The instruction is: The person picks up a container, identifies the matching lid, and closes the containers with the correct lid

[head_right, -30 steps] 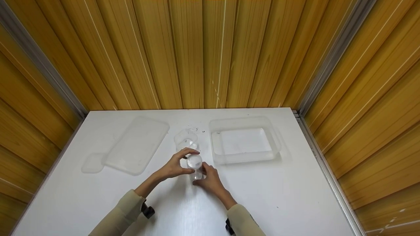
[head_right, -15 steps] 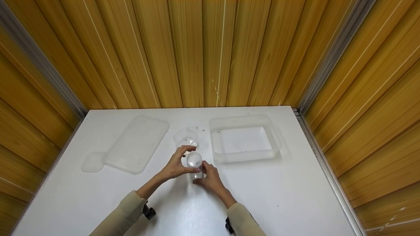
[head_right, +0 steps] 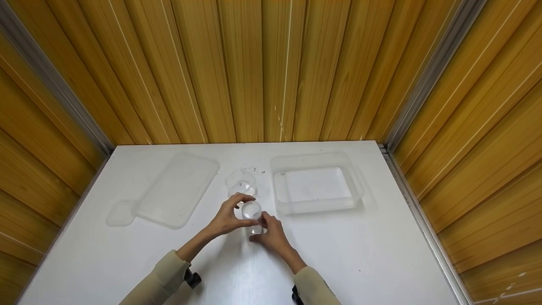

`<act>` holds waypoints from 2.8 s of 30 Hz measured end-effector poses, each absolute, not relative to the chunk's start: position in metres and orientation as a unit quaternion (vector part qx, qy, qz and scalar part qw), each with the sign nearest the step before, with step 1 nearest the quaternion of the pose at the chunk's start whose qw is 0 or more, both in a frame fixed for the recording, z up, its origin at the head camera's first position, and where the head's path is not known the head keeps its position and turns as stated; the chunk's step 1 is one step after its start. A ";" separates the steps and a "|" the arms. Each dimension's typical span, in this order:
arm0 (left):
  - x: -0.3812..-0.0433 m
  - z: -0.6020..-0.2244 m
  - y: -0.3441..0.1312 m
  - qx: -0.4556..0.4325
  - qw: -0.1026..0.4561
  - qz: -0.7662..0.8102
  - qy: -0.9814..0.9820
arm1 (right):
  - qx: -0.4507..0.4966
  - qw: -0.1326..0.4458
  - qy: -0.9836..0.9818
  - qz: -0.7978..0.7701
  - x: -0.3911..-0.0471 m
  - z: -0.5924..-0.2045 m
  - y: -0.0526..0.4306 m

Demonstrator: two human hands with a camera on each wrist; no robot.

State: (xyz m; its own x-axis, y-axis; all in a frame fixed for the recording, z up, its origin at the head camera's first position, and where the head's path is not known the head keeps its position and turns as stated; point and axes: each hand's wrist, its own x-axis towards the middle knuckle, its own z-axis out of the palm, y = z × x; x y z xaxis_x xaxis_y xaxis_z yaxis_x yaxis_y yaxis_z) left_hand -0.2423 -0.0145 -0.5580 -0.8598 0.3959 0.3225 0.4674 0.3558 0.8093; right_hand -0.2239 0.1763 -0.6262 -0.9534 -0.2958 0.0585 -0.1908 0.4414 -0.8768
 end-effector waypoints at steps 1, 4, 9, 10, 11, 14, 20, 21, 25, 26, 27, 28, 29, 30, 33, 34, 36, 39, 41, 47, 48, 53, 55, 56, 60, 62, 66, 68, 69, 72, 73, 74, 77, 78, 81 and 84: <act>-0.242 -0.558 -0.015 -0.265 0.031 -0.507 -0.820 | -0.143 0.055 0.846 -0.511 -0.223 -0.626 0.177; -0.241 -0.558 -0.017 -0.271 0.021 -0.515 -0.813 | -0.142 0.057 0.845 -0.512 -0.222 -0.627 0.178; -0.243 -0.556 -0.020 -0.285 -0.001 -0.510 -0.812 | -0.141 0.045 0.848 -0.509 -0.220 -0.626 0.178; -0.243 -0.556 -0.020 -0.288 -0.009 -0.509 -0.811 | -0.141 0.042 0.848 -0.509 -0.220 -0.626 0.178; -0.244 -0.555 -0.021 -0.292 -0.015 -0.509 -0.810 | -0.142 0.039 0.848 -0.509 -0.219 -0.626 0.178; -0.245 -0.555 -0.022 -0.303 -0.028 -0.509 -0.805 | -0.145 0.035 0.848 -0.508 -0.220 -0.627 0.178; -0.250 -0.551 -0.019 -0.322 -0.054 -0.508 -0.797 | -0.134 0.034 0.851 -0.507 -0.222 -0.627 0.183; -0.251 -0.551 -0.018 -0.324 -0.056 -0.506 -0.798 | -0.132 0.035 0.851 -0.507 -0.222 -0.626 0.183; -0.251 -0.552 -0.018 -0.316 -0.059 -0.498 -0.805 | -0.136 0.042 0.850 -0.507 -0.223 -0.627 0.184; -0.250 -0.553 -0.018 -0.310 -0.055 -0.500 -0.807 | -0.139 0.043 0.850 -0.506 -0.223 -0.628 0.183; -0.249 -0.554 -0.018 -0.305 -0.050 -0.503 -0.807 | -0.142 0.044 0.849 -0.508 -0.224 -0.628 0.183; -0.248 -0.556 -0.018 -0.298 -0.043 -0.511 -0.805 | -0.146 0.042 0.847 -0.510 -0.224 -0.628 0.182; -0.247 -0.557 -0.018 -0.289 -0.034 -0.519 -0.804 | -0.150 0.039 0.845 -0.512 -0.224 -0.629 0.182; -0.246 -0.558 -0.017 -0.280 -0.023 -0.527 -0.802 | -0.153 0.038 0.842 -0.516 -0.224 -0.629 0.181; -0.242 -0.562 -0.015 -0.252 0.015 -0.544 -0.800 | -0.162 0.033 0.837 -0.522 -0.225 -0.630 0.180; -0.241 -0.563 -0.014 -0.242 0.025 -0.547 -0.801 | -0.162 0.031 0.837 -0.521 -0.225 -0.630 0.180; -0.238 -0.565 -0.013 -0.228 0.041 -0.544 -0.807 | -0.162 0.029 0.843 -0.513 -0.225 -0.630 0.180; -0.236 -0.566 -0.010 -0.222 0.059 -0.533 -0.814 | -0.161 0.025 0.847 -0.505 -0.225 -0.630 0.179; -0.235 -0.567 -0.009 -0.222 0.066 -0.528 -0.817 | -0.160 0.027 0.845 -0.510 -0.224 -0.629 0.178; -0.236 -0.565 -0.011 -0.231 0.066 -0.530 -0.814 | -0.155 0.041 0.835 -0.526 -0.225 -0.628 0.175; -0.237 -0.565 -0.012 -0.235 0.062 -0.530 -0.813 | -0.154 0.042 0.836 -0.526 -0.224 -0.628 0.175; -0.240 -0.563 -0.017 -0.261 0.038 -0.531 -0.805 | -0.152 0.042 0.839 -0.522 -0.225 -0.626 0.176; -0.242 -0.563 -0.019 -0.275 0.028 -0.533 -0.800 | -0.150 0.044 0.839 -0.521 -0.225 -0.626 0.176; -0.243 -0.563 -0.020 -0.282 0.023 -0.534 -0.797 | -0.149 0.045 0.839 -0.521 -0.225 -0.626 0.176; -0.246 -0.561 -0.023 -0.301 -0.007 -0.535 -0.790 | -0.142 0.050 0.843 -0.517 -0.224 -0.626 0.176; -0.247 -0.560 -0.023 -0.303 -0.022 -0.535 -0.788 | -0.140 0.049 0.846 -0.512 -0.224 -0.626 0.175; -0.249 -0.560 -0.022 -0.301 -0.030 -0.537 -0.788 | -0.139 0.044 0.848 -0.509 -0.225 -0.627 0.174; -0.249 -0.559 -0.022 -0.301 -0.026 -0.539 -0.786 | -0.141 0.040 0.848 -0.510 -0.225 -0.627 0.173; -0.249 -0.559 -0.021 -0.302 -0.024 -0.540 -0.785 | -0.143 0.039 0.847 -0.511 -0.225 -0.627 0.173; -0.248 -0.559 -0.020 -0.300 -0.019 -0.541 -0.785 | -0.145 0.035 0.846 -0.511 -0.225 -0.627 0.174; -0.247 -0.559 -0.020 -0.298 -0.016 -0.541 -0.787 | -0.147 0.033 0.847 -0.510 -0.225 -0.627 0.174; -0.246 -0.560 -0.020 -0.293 -0.011 -0.538 -0.790 | -0.148 0.032 0.849 -0.507 -0.225 -0.627 0.174; -0.241 -0.562 -0.016 -0.268 0.022 -0.529 -0.805 | -0.149 0.028 0.853 -0.499 -0.226 -0.628 0.176; -0.239 -0.563 -0.015 -0.255 0.038 -0.526 -0.810 | -0.151 0.026 0.855 -0.496 -0.226 -0.628 0.176; -0.235 -0.565 -0.009 -0.214 0.077 -0.513 -0.828 | -0.152 0.022 0.855 -0.496 -0.226 -0.628 0.176; -0.233 -0.567 -0.004 -0.185 0.086 -0.507 -0.837 | -0.153 0.021 0.854 -0.497 -0.226 -0.628 0.176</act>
